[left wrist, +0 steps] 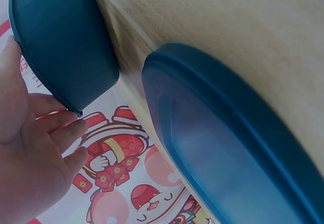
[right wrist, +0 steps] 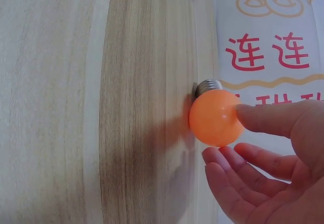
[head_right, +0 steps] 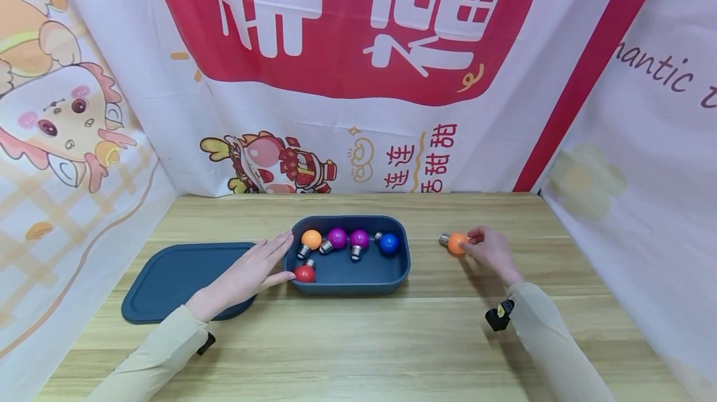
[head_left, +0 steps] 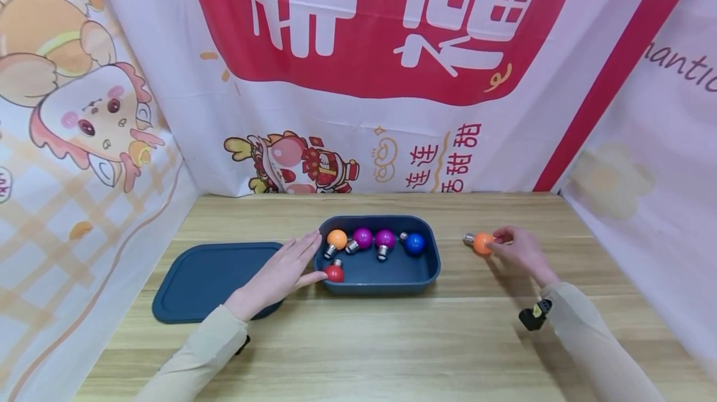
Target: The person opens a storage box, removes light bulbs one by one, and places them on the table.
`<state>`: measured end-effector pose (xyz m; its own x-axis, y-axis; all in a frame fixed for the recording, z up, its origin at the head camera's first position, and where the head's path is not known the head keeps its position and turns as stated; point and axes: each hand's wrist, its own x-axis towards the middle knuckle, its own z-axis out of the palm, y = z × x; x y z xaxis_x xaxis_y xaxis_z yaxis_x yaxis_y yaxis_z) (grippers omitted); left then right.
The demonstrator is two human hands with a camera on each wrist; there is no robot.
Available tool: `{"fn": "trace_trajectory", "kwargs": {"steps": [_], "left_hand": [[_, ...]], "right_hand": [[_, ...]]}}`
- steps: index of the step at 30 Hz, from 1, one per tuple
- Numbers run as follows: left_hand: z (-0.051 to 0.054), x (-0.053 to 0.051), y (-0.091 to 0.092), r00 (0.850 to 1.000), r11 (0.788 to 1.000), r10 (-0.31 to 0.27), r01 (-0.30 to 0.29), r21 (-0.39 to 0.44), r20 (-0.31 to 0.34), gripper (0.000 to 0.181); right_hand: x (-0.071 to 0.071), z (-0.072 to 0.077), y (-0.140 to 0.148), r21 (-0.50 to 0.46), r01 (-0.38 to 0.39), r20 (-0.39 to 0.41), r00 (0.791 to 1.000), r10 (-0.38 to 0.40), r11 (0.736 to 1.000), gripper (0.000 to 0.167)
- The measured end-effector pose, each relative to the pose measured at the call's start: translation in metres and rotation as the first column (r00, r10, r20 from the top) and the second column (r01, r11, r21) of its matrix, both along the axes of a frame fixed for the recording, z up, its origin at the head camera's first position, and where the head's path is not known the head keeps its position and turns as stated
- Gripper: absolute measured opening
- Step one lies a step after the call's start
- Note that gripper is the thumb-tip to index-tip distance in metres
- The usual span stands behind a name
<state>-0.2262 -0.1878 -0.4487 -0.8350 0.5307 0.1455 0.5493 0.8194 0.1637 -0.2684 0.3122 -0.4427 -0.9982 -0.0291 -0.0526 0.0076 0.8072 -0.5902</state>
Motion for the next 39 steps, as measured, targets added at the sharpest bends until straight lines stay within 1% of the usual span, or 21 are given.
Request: {"fn": "trace_trajectory", "kwargs": {"steps": [6,10,20,30,35,39], "left_hand": [[-0.0008,0.0007,-0.0008,1.0,1.0,0.0,0.0,0.004,-0.001,0.084],[-0.0017,0.0009,-0.0001,1.0,1.0,-0.002,0.002,0.014,0.008,0.084],[0.0002,0.0017,0.0008,1.0,1.0,-0.001,0.0,0.029,0.02,0.084],[0.0,0.0006,0.0004,1.0,1.0,-0.004,0.004,0.016,0.001,0.084],[-0.0007,0.0003,0.0003,1.0,1.0,-0.01,0.01,0.014,-0.013,0.084],[-0.0009,0.0002,-0.0003,1.0,1.0,-0.011,0.011,0.01,-0.017,0.084]], "right_hand": [[-0.0016,-0.0014,-0.0014,-0.013,0.013,0.084,0.996,-0.012,1.0,0.048],[-0.0035,-0.0047,-0.0017,-0.01,0.028,0.119,0.993,-0.026,1.0,0.05],[-0.0037,-0.0065,-0.0016,-0.013,0.037,0.126,0.991,-0.035,0.999,0.052],[-0.0023,-0.0052,-0.0006,0.0,0.024,0.138,0.99,-0.024,1.0,0.052],[-0.0045,-0.0065,0.0007,0.005,0.034,0.147,0.989,-0.035,0.999,0.052],[-0.0052,-0.0066,0.0013,-0.009,0.045,0.148,0.988,-0.043,0.999,0.051]]}}
